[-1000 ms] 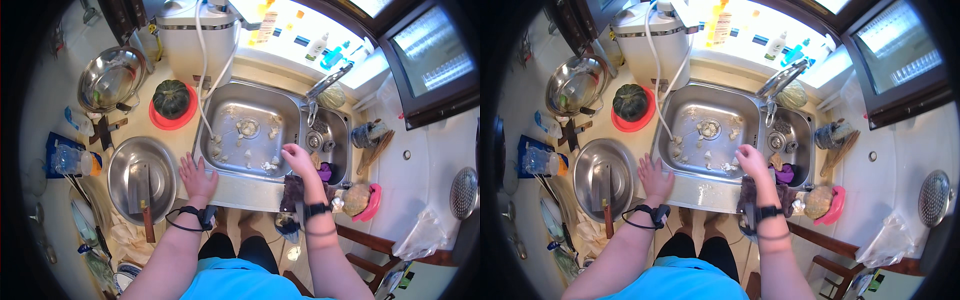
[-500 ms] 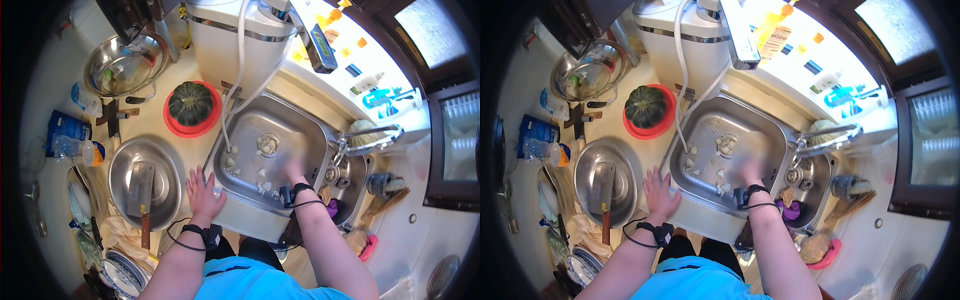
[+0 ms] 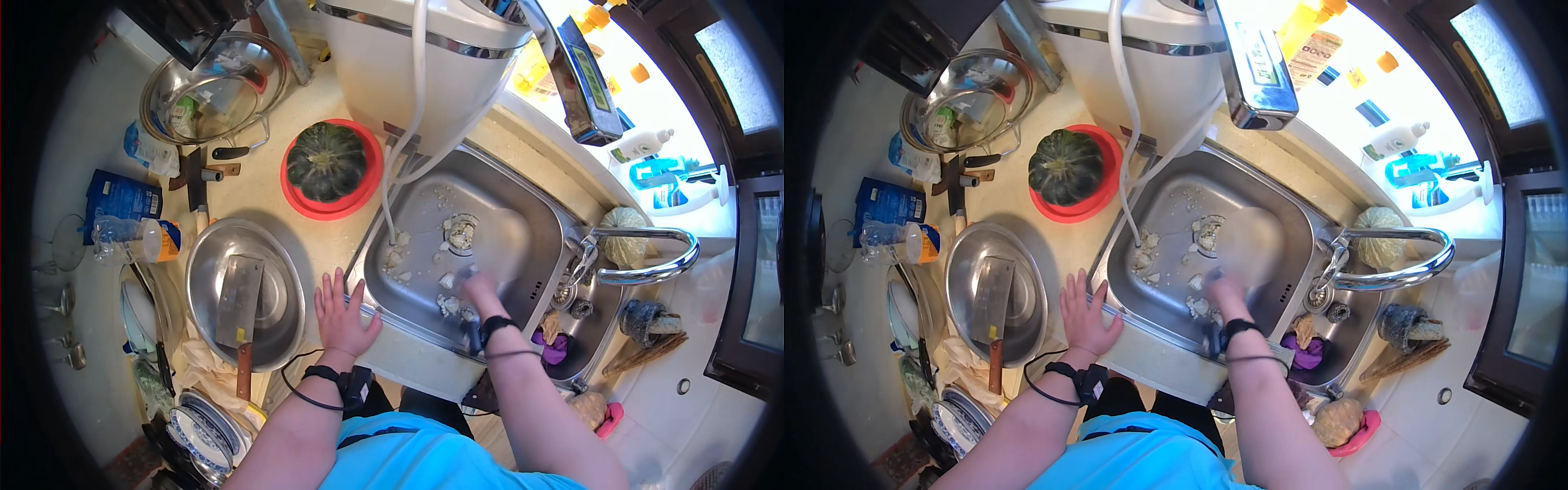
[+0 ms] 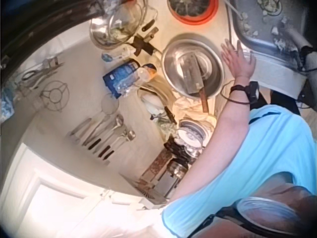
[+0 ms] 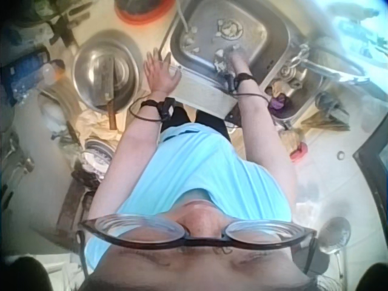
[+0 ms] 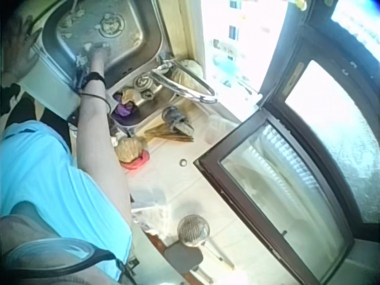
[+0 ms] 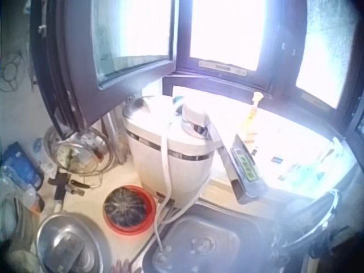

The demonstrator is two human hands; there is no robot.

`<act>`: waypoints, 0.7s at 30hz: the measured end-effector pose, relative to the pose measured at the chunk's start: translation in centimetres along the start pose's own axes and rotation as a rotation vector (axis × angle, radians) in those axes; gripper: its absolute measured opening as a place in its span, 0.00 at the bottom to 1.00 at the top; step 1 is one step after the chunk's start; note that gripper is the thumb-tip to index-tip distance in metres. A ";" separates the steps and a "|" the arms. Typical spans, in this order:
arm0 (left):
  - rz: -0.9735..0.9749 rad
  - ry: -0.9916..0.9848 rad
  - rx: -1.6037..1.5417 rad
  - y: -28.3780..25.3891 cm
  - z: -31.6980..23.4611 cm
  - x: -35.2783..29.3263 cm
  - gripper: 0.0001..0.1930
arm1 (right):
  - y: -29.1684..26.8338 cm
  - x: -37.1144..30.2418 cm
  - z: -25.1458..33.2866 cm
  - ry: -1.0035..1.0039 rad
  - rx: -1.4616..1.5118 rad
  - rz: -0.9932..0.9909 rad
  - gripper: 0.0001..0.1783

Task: The person moves corn cobs into a pot, covers it with a lid, and then cleans vegetable scraps out of the kitchen sink by hand, placing the waste into a small blue bucket.

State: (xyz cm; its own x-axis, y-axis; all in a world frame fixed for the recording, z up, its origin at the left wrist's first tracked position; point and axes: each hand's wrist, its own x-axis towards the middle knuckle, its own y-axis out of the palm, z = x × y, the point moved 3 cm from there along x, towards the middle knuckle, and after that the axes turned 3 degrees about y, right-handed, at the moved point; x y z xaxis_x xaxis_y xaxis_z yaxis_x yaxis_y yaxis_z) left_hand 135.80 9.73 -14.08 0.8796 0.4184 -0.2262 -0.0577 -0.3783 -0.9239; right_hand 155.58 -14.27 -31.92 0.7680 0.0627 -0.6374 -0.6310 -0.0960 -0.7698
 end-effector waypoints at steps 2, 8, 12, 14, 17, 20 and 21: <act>0.006 -0.014 -0.009 0.0 0.2 -0.2 0.33 | -3.1 -3.3 3.8 0.001 -0.068 0.298 0.28; 0.008 -0.007 -0.020 -0.2 0.1 -0.2 0.33 | -7.4 3.3 9.9 -0.301 0.396 -0.512 0.30; -0.004 0.030 -0.027 0.2 -0.1 0.6 0.32 | -4.1 9.4 11.5 -0.162 0.518 -0.386 0.35; -0.009 0.053 -0.039 0.0 -0.4 0.6 0.32 | -1.9 8.8 13.0 -0.374 0.156 -0.263 0.35; -0.019 -0.013 -0.043 0.3 0.9 -0.3 0.32 | -1.3 0.1 16.9 -0.591 -0.028 -0.050 0.33; -0.019 -0.005 -0.059 0.4 0.9 -0.2 0.32 | 0.7 -4.1 14.2 -0.904 -0.212 0.058 0.35; -0.018 0.003 -0.066 0.2 0.7 -0.2 0.32 | 1.1 -5.0 12.5 -0.894 -0.215 0.056 0.35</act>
State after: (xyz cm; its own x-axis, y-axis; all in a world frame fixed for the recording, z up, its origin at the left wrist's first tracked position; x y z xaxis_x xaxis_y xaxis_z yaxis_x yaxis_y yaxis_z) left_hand 135.31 10.15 -14.49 0.8814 0.4237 -0.2086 -0.0103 -0.4243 -0.9055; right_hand 149.72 -2.25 -30.02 0.3102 0.7881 -0.5316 -0.5620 -0.2990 -0.7712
